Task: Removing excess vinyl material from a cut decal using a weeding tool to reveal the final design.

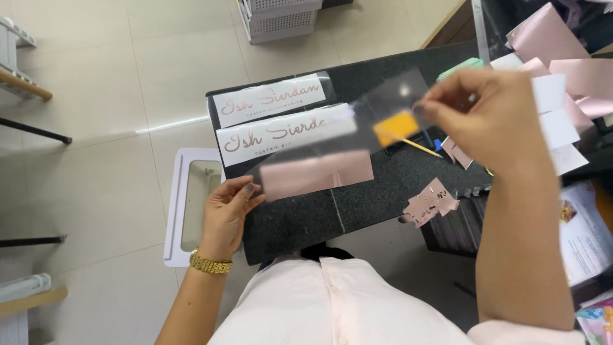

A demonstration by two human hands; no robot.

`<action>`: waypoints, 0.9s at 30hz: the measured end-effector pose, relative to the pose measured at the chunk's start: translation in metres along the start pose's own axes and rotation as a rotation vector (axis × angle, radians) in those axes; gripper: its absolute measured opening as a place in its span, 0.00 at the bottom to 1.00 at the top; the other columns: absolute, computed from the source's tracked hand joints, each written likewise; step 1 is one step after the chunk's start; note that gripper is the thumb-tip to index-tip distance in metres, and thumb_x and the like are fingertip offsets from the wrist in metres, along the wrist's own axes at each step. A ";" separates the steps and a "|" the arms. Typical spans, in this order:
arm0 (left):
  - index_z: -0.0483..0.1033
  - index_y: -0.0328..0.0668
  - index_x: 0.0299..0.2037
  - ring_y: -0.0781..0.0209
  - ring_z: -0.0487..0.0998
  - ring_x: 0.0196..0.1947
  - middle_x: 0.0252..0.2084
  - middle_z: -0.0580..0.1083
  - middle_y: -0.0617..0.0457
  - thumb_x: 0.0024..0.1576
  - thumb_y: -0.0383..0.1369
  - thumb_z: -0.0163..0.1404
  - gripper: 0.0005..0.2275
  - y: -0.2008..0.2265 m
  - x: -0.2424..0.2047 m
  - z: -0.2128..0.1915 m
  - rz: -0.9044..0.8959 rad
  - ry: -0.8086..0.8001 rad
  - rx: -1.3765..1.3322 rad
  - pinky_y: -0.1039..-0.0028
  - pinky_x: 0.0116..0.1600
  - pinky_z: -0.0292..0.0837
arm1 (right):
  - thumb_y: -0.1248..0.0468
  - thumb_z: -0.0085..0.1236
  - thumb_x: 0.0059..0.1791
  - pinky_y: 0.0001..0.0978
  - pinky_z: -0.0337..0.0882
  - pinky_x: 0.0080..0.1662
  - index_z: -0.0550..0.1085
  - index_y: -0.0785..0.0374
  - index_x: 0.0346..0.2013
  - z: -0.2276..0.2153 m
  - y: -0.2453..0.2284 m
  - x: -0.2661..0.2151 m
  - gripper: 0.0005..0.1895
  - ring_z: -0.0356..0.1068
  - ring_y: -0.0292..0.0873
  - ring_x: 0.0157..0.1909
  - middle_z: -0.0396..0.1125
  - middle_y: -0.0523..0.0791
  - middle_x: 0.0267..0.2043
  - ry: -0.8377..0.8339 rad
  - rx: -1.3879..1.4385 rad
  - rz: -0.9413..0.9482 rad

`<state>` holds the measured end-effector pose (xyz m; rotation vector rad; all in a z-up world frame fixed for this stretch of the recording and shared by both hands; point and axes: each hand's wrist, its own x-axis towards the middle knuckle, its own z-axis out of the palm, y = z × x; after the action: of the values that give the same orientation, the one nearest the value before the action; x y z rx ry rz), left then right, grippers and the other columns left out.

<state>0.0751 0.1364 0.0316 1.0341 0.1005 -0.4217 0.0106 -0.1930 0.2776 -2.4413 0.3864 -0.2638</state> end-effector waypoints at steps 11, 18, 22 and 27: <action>0.70 0.34 0.60 0.62 0.77 0.29 0.31 0.74 0.46 0.51 0.16 0.58 0.24 -0.002 0.021 0.010 -0.039 0.144 0.592 0.76 0.37 0.80 | 0.70 0.66 0.45 0.31 0.73 0.35 0.79 0.70 0.38 0.126 0.190 -0.034 0.09 0.74 0.44 0.34 0.74 0.54 0.30 -0.023 0.394 0.505; 0.71 0.34 0.56 0.62 0.77 0.24 0.30 0.77 0.45 0.47 0.19 0.63 0.25 -0.011 0.042 0.010 -0.054 0.202 0.804 0.76 0.32 0.75 | 0.69 0.72 0.42 0.25 0.71 0.31 0.78 0.72 0.33 0.150 0.212 -0.017 0.11 0.72 0.40 0.28 0.73 0.51 0.25 -0.071 0.415 0.622; 0.72 0.35 0.55 0.62 0.78 0.24 0.29 0.77 0.46 0.47 0.19 0.64 0.25 -0.009 0.046 0.016 -0.064 0.242 0.853 0.76 0.32 0.75 | 0.69 0.71 0.42 0.24 0.71 0.30 0.79 0.71 0.32 0.156 0.210 -0.010 0.09 0.72 0.40 0.27 0.73 0.51 0.24 -0.085 0.405 0.636; 0.72 0.34 0.55 0.60 0.77 0.26 0.30 0.77 0.44 0.47 0.19 0.64 0.24 -0.008 0.046 0.021 -0.075 0.264 0.900 0.75 0.34 0.75 | 0.68 0.72 0.41 0.22 0.69 0.29 0.79 0.70 0.31 0.164 0.223 -0.007 0.10 0.71 0.37 0.27 0.73 0.50 0.24 -0.108 0.402 0.627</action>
<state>0.1116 0.1014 0.0237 1.9781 0.1941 -0.3989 0.0037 -0.2641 0.0100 -1.8255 0.9220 0.0610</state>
